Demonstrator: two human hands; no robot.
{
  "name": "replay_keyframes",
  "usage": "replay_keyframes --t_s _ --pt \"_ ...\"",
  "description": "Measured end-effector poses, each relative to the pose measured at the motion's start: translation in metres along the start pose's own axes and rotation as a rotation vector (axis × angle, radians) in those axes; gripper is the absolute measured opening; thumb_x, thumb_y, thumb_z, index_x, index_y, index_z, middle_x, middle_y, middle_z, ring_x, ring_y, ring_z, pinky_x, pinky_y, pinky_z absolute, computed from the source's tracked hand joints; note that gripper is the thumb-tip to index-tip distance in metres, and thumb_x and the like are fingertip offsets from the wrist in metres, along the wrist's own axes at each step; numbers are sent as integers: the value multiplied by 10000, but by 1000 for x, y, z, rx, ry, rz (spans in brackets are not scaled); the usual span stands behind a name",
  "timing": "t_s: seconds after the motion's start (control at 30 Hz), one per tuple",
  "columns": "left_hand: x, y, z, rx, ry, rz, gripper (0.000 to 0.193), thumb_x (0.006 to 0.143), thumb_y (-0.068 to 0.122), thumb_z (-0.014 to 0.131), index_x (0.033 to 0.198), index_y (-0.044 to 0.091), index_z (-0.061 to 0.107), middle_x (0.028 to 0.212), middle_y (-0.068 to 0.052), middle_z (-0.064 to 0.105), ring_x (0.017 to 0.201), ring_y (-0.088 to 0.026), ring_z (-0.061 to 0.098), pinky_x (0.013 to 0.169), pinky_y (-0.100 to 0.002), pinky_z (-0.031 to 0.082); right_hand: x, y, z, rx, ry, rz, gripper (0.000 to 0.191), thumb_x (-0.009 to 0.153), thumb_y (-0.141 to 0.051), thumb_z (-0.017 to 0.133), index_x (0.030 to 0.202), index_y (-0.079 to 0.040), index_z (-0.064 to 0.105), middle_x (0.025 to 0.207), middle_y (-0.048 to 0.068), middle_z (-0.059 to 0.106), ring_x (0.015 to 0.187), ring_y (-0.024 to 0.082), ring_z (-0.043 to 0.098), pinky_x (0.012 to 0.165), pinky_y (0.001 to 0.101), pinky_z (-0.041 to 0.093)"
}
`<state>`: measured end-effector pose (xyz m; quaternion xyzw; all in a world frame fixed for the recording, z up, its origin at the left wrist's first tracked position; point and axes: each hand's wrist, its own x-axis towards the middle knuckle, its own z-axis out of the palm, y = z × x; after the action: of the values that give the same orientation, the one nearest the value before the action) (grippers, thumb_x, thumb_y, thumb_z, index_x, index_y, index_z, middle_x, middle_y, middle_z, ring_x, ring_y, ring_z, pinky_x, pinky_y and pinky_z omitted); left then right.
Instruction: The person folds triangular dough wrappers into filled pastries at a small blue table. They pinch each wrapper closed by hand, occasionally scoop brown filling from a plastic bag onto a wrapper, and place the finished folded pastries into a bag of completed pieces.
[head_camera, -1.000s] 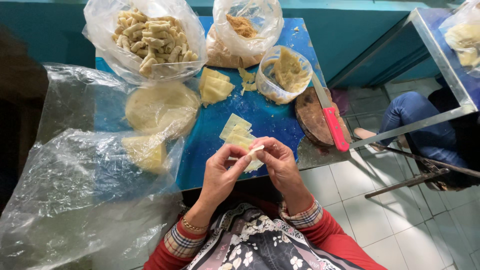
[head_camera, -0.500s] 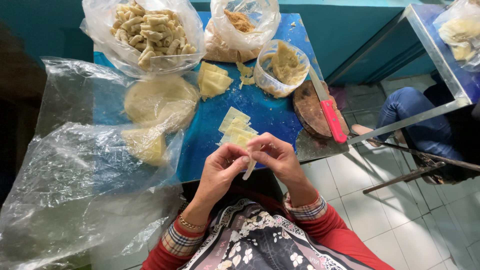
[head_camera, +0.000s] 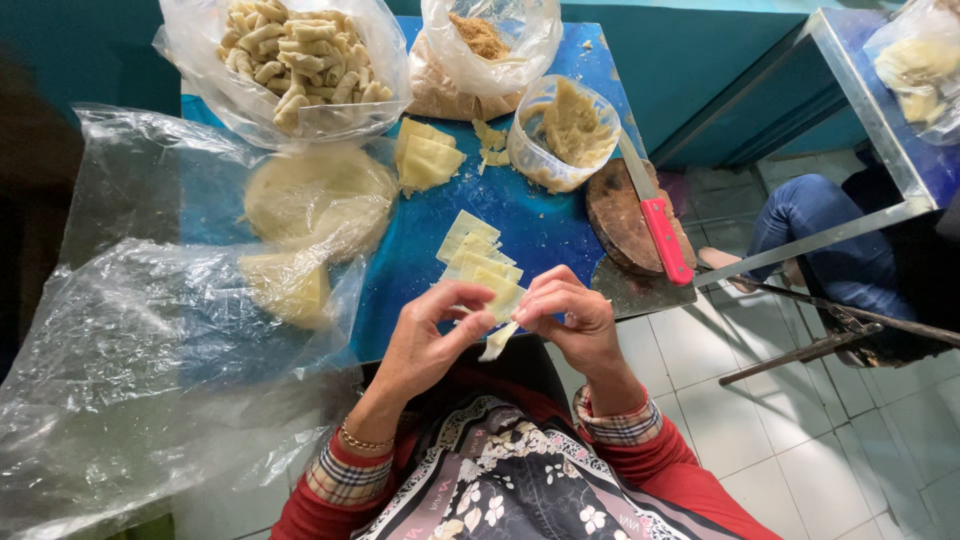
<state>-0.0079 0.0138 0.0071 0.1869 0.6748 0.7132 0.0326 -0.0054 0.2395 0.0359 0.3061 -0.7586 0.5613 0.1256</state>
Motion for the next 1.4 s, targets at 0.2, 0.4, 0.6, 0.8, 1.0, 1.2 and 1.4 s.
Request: replay_keyframes --t_s 0.2,0.4,0.6,0.8,1.0,1.2,1.4 --pt "-7 -5 10 -331 -158 -247 165 1006 124 697 1082 -15 741 962 4 719 900 -60 640 798 -242 536 -7 8 8 47 89 2 149 866 8 792 968 -72 719 1007 42 741 1021 197 634 921 324 529" --pt "-12 -21 22 -526 -133 -280 139 934 71 743 1033 0 676 929 -6 712 858 -80 677 771 -248 558 -17 7 15 142 161 77 116 911 28 758 988 -47 715 1177 97 650 1054 155 618 911 281 512" --pt "-13 -25 18 -624 -94 -283 138 900 41 773 984 14 666 922 -28 715 839 -80 682 765 -237 562 -23 6 11 98 169 88 172 928 -5 758 1081 -35 684 1206 80 622 1069 136 617 881 268 530" --pt "-15 -7 27 39 150 77 175 870 37 823 921 34 656 892 -26 678 785 -110 703 676 -232 602 -31 4 20 138 260 290 130 968 -104 764 1030 -51 663 1058 35 619 861 64 568 731 211 468" --pt "-18 14 30 485 220 378 194 865 45 804 967 36 638 945 -94 650 785 -236 687 664 -291 539 -32 8 32 48 102 361 119 947 -118 751 982 -30 679 999 11 670 849 55 614 707 210 492" --pt "-21 11 20 27 88 116 148 918 107 779 940 23 660 912 -42 679 802 -114 718 689 -249 594 -36 13 30 438 90 536 81 994 -80 695 1021 -4 699 987 7 647 820 63 568 732 223 476" --pt "-28 -3 20 -97 71 3 117 954 97 708 914 -5 667 888 -21 669 789 -48 652 660 -218 557 -45 8 33 467 64 461 57 1009 -53 686 1019 1 702 1026 38 649 890 85 587 789 242 494"
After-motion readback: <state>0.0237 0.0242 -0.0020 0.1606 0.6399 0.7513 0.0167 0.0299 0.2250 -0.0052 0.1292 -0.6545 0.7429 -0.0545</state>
